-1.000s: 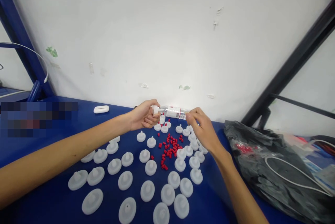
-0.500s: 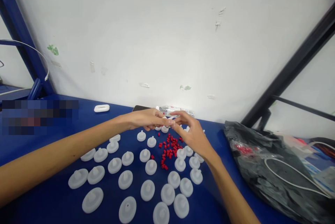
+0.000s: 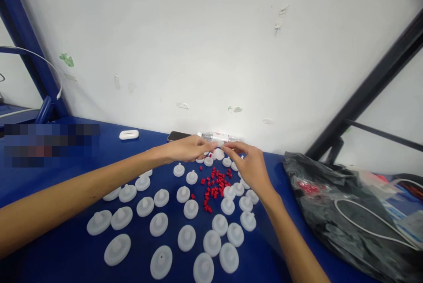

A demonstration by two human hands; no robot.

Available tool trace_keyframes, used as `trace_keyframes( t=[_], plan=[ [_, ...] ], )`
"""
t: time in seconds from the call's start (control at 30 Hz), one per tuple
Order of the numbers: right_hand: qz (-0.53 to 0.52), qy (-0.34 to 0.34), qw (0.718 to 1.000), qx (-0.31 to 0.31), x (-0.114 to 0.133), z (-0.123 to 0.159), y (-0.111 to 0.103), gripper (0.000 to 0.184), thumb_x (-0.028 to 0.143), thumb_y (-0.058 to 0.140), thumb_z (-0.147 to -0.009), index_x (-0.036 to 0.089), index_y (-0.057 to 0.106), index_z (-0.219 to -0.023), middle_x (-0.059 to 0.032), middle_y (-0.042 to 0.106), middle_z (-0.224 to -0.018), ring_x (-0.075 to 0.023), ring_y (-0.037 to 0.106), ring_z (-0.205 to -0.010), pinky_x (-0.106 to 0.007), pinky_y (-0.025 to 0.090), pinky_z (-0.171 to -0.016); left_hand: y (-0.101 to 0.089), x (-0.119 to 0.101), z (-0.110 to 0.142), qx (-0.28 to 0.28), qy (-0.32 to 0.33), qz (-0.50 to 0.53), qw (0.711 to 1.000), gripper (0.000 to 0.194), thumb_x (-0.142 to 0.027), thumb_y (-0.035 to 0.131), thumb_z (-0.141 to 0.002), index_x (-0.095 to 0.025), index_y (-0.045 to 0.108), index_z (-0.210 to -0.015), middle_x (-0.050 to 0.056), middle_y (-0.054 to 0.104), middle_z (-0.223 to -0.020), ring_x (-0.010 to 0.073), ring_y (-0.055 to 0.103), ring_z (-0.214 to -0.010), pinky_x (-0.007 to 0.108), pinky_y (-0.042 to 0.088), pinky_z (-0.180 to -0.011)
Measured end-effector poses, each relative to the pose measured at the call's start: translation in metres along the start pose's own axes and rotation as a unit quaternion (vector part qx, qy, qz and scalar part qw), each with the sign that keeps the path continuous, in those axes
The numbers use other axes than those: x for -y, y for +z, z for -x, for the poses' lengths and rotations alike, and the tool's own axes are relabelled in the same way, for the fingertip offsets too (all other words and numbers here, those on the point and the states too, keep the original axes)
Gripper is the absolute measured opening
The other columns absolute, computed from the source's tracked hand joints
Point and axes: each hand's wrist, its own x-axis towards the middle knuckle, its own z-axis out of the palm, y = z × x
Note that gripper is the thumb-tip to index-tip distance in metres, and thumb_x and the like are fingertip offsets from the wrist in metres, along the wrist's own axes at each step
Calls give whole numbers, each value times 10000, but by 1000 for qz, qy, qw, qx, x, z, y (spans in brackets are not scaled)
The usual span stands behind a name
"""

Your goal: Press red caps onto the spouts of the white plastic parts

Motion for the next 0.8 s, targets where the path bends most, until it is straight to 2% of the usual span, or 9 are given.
trace_keyframes(
  t=[0.1, 0.3, 0.5, 0.63, 0.73, 0.8],
  plan=[
    [87, -15, 996, 6, -12, 1, -1, 144, 277, 664, -932, 240, 803, -942, -70, 788, -974, -277, 697, -890, -400, 485, -832, -5, 1, -2, -18, -15, -5, 1000, 402, -566, 570, -908, -196, 709, -977, -40, 437, -621, 117, 342, -486, 247, 240, -440],
    [168, -44, 982, 71, -29, 2, 11, 159, 234, 657, -937, 260, 813, -925, -41, 773, -882, -227, 695, -775, -341, 470, -727, -8, 8, -9, -34, -20, -47, 998, 350, -457, 560, -899, -170, 735, -999, -26, 491, -612, 119, 402, -489, 233, 273, -437],
    [195, -43, 977, 73, -32, 1, 13, 153, 262, 649, -953, 249, 780, -1031, -39, 788, -934, -225, 705, -796, -341, 475, -736, -5, 20, -12, -82, 11, -145, 986, 336, -343, 542, -888, -170, 751, -1085, -6, 587, -627, 153, 490, -512, 250, 332, -478],
    [199, -55, 975, 81, -28, 0, 10, 109, 264, 664, -949, 248, 772, -948, -32, 768, -915, -217, 688, -826, -339, 462, -758, -5, 30, -14, -114, 38, -216, 969, 348, -287, 543, -893, -175, 735, -1161, 36, 695, -739, 182, 573, -576, 264, 367, -549],
    [199, -65, 974, 85, -23, 1, 9, 110, 269, 658, -958, 241, 764, -948, -36, 759, -924, -222, 676, -872, -354, 450, -809, -4, 39, -16, -112, 59, -253, 959, 329, -274, 548, -897, -193, 744, -1148, 59, 740, -820, 204, 625, -642, 269, 377, -581],
    [198, -69, 974, 83, -20, 1, 10, 124, 274, 641, -970, 236, 759, -961, -42, 758, -945, -225, 670, -886, -363, 442, -824, -4, 43, -17, -104, 68, -269, 955, 303, -287, 564, -895, -198, 752, -1116, 55, 737, -784, 209, 632, -636, 269, 370, -572]
  ],
)
